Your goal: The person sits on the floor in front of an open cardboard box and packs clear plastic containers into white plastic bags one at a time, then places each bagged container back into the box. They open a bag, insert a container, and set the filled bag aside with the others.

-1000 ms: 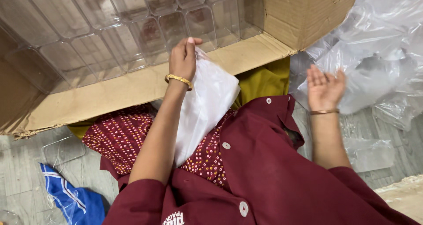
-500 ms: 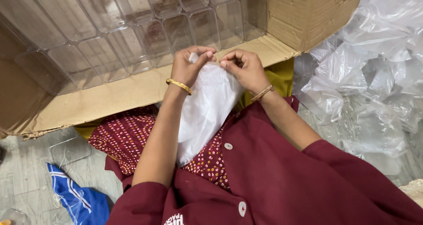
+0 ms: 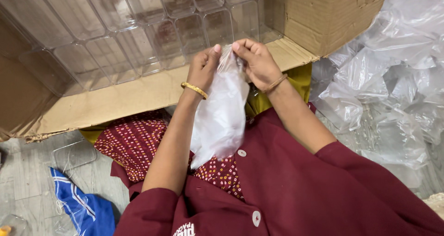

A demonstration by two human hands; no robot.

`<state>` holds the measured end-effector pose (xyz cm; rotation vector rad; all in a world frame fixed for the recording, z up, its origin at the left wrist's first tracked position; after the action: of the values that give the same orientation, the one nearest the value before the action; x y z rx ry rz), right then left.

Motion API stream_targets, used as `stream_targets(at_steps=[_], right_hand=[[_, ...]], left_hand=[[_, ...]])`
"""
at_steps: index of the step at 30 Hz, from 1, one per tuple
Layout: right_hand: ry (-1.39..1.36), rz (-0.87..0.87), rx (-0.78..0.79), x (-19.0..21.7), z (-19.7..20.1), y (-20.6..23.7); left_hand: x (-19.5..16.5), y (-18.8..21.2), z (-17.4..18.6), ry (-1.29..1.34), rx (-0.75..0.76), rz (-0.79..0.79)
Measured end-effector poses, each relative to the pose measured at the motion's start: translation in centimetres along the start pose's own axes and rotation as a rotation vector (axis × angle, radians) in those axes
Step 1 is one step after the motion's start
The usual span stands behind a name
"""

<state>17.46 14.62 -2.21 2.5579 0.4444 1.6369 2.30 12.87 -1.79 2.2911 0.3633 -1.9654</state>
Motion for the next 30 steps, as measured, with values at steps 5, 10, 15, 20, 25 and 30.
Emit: stream_targets(at_steps=[5, 10, 15, 20, 25, 30], right_hand=[[0.001, -0.046, 0.070, -0.3, 3.1, -1.7], [-0.060, 0.088, 0.106, 2.9, 1.6, -6.0], [0.985, 0.836, -0.143, 6.7, -2.9, -8.9], [1.304, 1.156, -0.286, 7.1, -4.7, -7.7], [1.188, 0.845, -0.298, 6.2, -2.5, -6.0], [0.775, 0.875, -0.272, 9.3, 0.1, 0.3]], left_hand=[[1.6, -1.2, 2.7, 0.451, -0.058, 0.422], [-0.9, -6.3, 4.0, -0.015, -0.080, -0.004], [-2.4, -8.9, 3.9, -0.841, -0.336, -0.319], [-0.8, -9.0, 2.3, -1.127, -0.315, -0.222], [-1.3, -7.9, 2.5, -0.845, -0.367, -0.326], [-1.4, -5.4, 2.4, -0.443, -0.265, -0.095]])
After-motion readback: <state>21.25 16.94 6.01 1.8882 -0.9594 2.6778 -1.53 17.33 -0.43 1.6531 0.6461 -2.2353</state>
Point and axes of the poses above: each hand's wrist, its own y-axis away from the middle knuckle, its own z-axis out of the back of the hand, x = y × z, the point moved 10 cm from there along -y, towards the middle knuckle, and after that the axes turned 15 degrees about -x, right-handed, at the moved point
